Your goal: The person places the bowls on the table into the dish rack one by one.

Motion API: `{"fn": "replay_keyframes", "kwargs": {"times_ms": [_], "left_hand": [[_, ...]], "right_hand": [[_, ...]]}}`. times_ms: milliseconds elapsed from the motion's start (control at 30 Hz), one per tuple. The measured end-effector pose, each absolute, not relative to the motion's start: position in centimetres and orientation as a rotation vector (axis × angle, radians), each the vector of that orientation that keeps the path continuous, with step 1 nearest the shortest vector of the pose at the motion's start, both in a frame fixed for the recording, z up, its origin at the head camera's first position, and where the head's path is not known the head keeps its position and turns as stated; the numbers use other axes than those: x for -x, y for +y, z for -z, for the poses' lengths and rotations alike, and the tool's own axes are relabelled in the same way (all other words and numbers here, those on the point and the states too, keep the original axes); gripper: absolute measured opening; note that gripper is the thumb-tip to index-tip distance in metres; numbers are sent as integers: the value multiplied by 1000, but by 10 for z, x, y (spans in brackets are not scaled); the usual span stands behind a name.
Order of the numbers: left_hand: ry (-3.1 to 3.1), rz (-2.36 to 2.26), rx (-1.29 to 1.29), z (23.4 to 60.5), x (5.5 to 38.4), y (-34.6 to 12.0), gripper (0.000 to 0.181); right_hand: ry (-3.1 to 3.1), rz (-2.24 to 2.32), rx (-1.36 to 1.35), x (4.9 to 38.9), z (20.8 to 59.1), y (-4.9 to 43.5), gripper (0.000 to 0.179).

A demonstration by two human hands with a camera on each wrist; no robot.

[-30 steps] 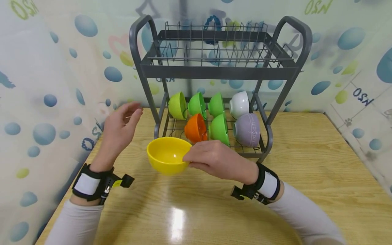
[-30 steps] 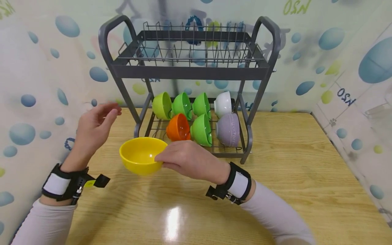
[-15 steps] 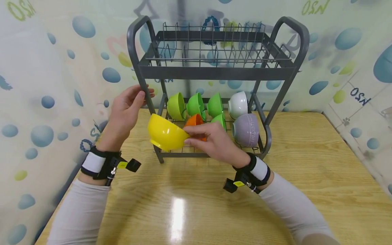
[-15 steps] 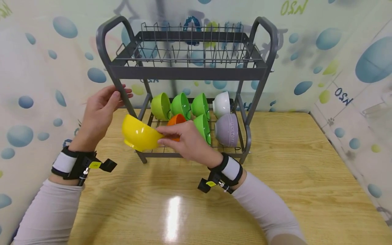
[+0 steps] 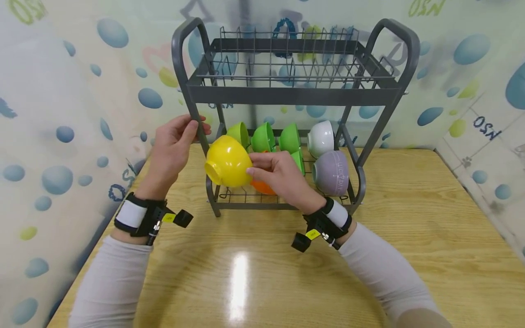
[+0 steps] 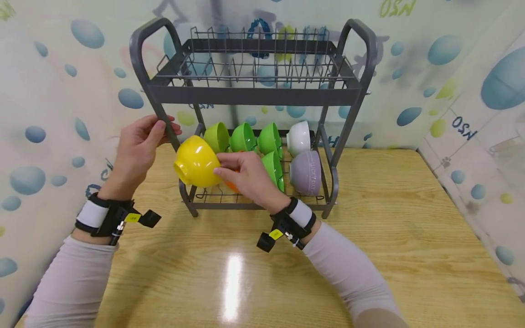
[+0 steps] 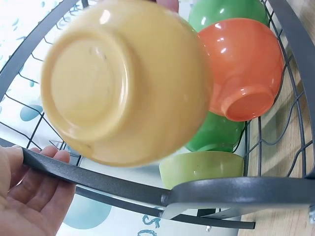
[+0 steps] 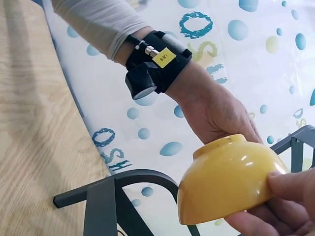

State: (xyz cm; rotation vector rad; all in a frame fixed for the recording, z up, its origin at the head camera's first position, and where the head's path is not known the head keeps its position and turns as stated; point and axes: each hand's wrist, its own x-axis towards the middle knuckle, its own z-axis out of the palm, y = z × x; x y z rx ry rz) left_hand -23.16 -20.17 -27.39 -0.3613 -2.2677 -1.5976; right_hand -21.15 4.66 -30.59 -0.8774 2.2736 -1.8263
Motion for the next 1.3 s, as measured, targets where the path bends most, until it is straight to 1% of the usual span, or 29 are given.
{"fn": "replay_keyframes", "kwargs": {"times_ms": [500,867,1300], "left_hand": [[-2234,1621,393,274,234,-202,38],[-2227,1617,398,273,233,-202,38],[-2228,1626,387,274,232,-201,38]], "right_hand": [[2095,2013,467,220,311,32,38],[2114,2028,344,219,316,22,36],[2165,2006,291,217,323,19,37]]}}
